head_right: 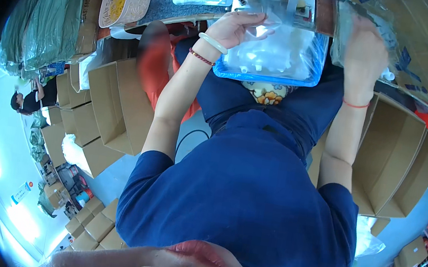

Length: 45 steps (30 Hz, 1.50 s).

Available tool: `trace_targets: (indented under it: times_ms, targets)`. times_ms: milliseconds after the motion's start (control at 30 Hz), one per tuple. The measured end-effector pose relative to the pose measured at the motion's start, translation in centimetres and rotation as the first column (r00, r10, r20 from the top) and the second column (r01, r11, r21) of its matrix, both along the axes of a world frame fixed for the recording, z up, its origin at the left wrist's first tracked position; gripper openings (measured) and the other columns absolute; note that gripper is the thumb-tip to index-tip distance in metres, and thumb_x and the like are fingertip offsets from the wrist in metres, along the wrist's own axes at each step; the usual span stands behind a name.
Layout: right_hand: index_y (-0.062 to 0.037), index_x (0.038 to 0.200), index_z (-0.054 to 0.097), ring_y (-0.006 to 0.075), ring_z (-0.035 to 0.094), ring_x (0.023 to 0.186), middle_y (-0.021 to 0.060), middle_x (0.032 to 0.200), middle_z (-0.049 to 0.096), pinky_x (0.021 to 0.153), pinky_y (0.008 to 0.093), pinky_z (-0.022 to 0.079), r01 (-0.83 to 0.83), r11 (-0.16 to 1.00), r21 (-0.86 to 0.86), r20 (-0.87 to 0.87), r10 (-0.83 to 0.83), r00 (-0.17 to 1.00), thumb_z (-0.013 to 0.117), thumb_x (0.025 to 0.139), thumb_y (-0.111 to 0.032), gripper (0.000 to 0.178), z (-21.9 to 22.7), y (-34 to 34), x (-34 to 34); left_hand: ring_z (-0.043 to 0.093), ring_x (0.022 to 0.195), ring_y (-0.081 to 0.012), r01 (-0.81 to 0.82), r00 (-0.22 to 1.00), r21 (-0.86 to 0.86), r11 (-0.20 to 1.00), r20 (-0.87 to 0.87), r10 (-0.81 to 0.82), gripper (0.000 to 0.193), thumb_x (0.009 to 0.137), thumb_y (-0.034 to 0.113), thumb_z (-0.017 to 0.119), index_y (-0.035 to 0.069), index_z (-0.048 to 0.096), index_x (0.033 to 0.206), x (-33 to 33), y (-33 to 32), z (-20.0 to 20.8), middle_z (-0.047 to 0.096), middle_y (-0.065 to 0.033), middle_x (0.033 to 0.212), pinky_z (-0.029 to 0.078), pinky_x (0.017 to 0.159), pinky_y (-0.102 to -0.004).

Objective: Filling plastic bags with white stuffing material and sealing them using a heat sealing machine.

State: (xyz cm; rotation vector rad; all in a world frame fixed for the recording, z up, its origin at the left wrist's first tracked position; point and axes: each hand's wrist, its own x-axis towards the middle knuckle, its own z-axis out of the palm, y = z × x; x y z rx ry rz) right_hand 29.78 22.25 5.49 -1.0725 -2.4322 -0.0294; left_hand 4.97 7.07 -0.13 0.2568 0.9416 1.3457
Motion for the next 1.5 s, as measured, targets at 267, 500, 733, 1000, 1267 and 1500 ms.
trace_targets:
  times_ms: [267, 500, 733, 1000, 1267, 1500]
  targets:
    - [-0.0129, 0.119, 0.062, 0.0384, 0.061, 0.099, 0.0163, 0.111, 0.064, 0.083, 0.0462, 0.049, 0.105, 0.994, 0.011, -0.014, -0.105, 0.994, 0.060, 0.093, -0.022, 0.028, -7.3, 4.7, 1.5, 0.069, 0.096, -0.0214, -0.095, 0.606, -0.014, 0.995, -0.794, 0.046, 0.038, 0.089, 0.022, 0.071, -0.003, 0.064, 0.117, -4.3, -1.0, -1.4, 0.070, -0.0131, 0.108, 0.056, 0.082, -0.0336]
    - [-0.0085, 0.120, 0.061, 0.0310, 0.065, 0.097, 0.0158, 0.115, 0.064, 0.086, 0.0378, 0.050, 0.065, 0.948, -0.312, -0.258, -0.150, 0.954, 0.067, 0.091, -0.023, 0.033, -7.6, 4.2, 1.8, 0.060, 0.116, -0.0275, 0.136, -0.667, 0.179, 0.974, -0.711, 0.224, 0.035, 0.083, 0.016, 0.070, 0.008, 0.066, 0.117, -8.4, -5.2, -5.7, 0.064, -0.0075, 0.127, 0.045, 0.097, -0.0406]
    - [-0.0072, 0.113, 0.068, 0.0124, 0.062, 0.090, 0.0055, 0.106, 0.067, 0.081, 0.0243, 0.049, -0.205, 0.785, -0.585, -0.460, -0.112, 0.881, 0.071, 0.090, -0.018, 0.026, -1.5, -3.9, 0.7, 0.065, 0.077, -0.0062, -0.246, 0.025, 0.177, 0.953, -0.982, 0.189, 0.016, 0.083, 0.015, 0.077, 0.005, 0.077, 0.096, -4.9, -7.8, 0.3, 0.074, -0.0042, 0.086, 0.049, 0.068, -0.0216]
    - [-0.0031, 0.106, 0.070, 0.0113, 0.061, 0.086, 0.0059, 0.104, 0.068, 0.076, 0.0228, 0.049, -0.607, 0.701, -0.375, -0.679, 0.238, 0.695, 0.074, 0.084, -0.006, 0.023, 4.2, -8.5, -5.9, 0.060, 0.075, -0.0035, -0.132, 0.500, 0.082, 0.988, -0.855, 0.138, 0.021, 0.084, 0.012, 0.078, -0.002, 0.074, 0.099, -0.5, -7.6, 5.2, 0.071, -0.0011, 0.085, 0.047, 0.068, -0.0176]
    - [-0.0019, 0.104, 0.066, 0.0271, 0.064, 0.090, 0.0114, 0.099, 0.066, 0.081, 0.0344, 0.050, -0.661, 0.630, -0.408, -0.268, 0.609, 0.746, 0.069, 0.086, -0.018, 0.024, 4.8, -5.5, -5.5, 0.066, 0.081, -0.0108, 0.241, 0.721, 0.000, 0.970, -0.669, -0.179, 0.023, 0.089, 0.017, 0.073, -0.002, 0.073, 0.101, 0.2, -6.4, 4.8, 0.073, -0.0077, 0.090, 0.054, 0.074, -0.0241]
    - [-0.0088, 0.119, 0.065, 0.0329, 0.065, 0.099, 0.0132, 0.110, 0.068, 0.086, 0.0373, 0.051, -0.236, 0.858, -0.456, -0.216, 0.150, 0.965, 0.062, 0.093, -0.022, 0.029, 0.7, -2.2, -4.7, 0.070, 0.093, -0.0239, 0.040, 0.999, 0.037, 0.999, -0.004, -0.040, 0.023, 0.091, 0.005, 0.066, -0.009, 0.066, 0.108, 0.0, -2.2, -1.4, 0.070, -0.0162, 0.104, 0.059, 0.084, -0.0364]
